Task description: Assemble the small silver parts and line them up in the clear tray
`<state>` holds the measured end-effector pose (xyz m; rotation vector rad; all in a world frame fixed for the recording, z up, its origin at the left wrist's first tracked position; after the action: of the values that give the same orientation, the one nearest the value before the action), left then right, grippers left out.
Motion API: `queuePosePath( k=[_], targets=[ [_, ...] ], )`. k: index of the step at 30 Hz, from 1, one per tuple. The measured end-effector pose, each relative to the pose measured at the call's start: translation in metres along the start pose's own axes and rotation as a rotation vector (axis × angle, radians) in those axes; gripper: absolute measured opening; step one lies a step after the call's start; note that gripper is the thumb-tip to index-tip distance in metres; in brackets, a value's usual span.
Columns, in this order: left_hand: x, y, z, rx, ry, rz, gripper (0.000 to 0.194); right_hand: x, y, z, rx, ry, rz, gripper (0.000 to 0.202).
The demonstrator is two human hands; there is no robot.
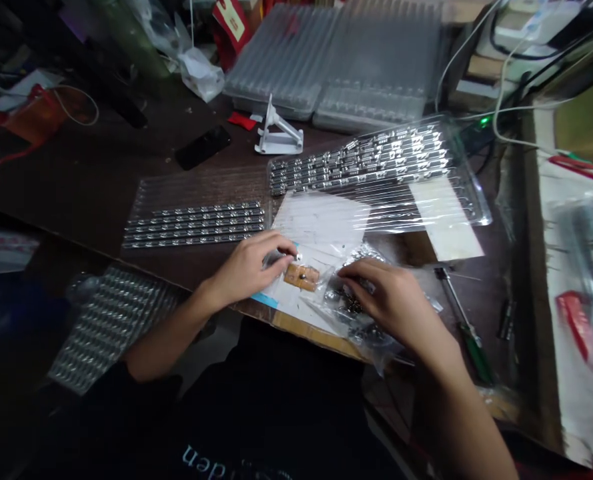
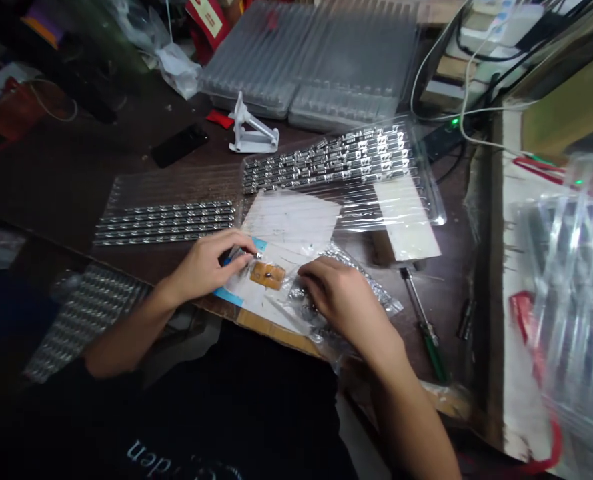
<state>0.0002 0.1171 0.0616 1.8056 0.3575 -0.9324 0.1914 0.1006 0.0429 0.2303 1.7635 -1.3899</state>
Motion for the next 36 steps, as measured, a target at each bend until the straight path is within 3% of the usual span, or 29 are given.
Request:
queuePosePath(
  k=[4, 8, 21, 30, 36],
  targets=[
    [0.023, -0.012, 0.022, -0.031, 0.023, 0.13, 0.008, -0.001, -0.002, -0.003, 0.009, 0.043, 0.017, 0.023],
    [0.032, -0.016, 0.029, -0.03, 0.032, 0.099, 0.006, 0.005, -0.005, -0.005, -0.002, 0.025, 0.013, 0.023],
    [0.031, -0.014, 0.034, -0.001, 0.117, 0.068, 0.008, 0.035, -0.019, -0.015, -0.037, -0.08, -0.032, 0.023],
    [0.03, -0.017, 0.032, -0.015, 0.123, 0.145, 0.005, 0.036, -0.02, -0.016, -0.044, -0.061, 0.02, 0.021],
    [0.018, -0.025, 0.034, -0.103, 0.244, 0.193, 0.004, 0.046, -0.028, -0.018, -0.052, -0.018, 0.036, 0.024]
  ],
)
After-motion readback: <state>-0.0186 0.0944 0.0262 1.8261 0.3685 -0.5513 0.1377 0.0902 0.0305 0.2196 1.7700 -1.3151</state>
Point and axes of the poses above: each hand's wrist, its own z-axis away from the middle knuckle, its own x-axis out of the palm, y = z × x, the point moved 8 cm from there along -z, towards the middle knuckle, and after that the axes turned 1 degree about z, right-handed, at the moved point
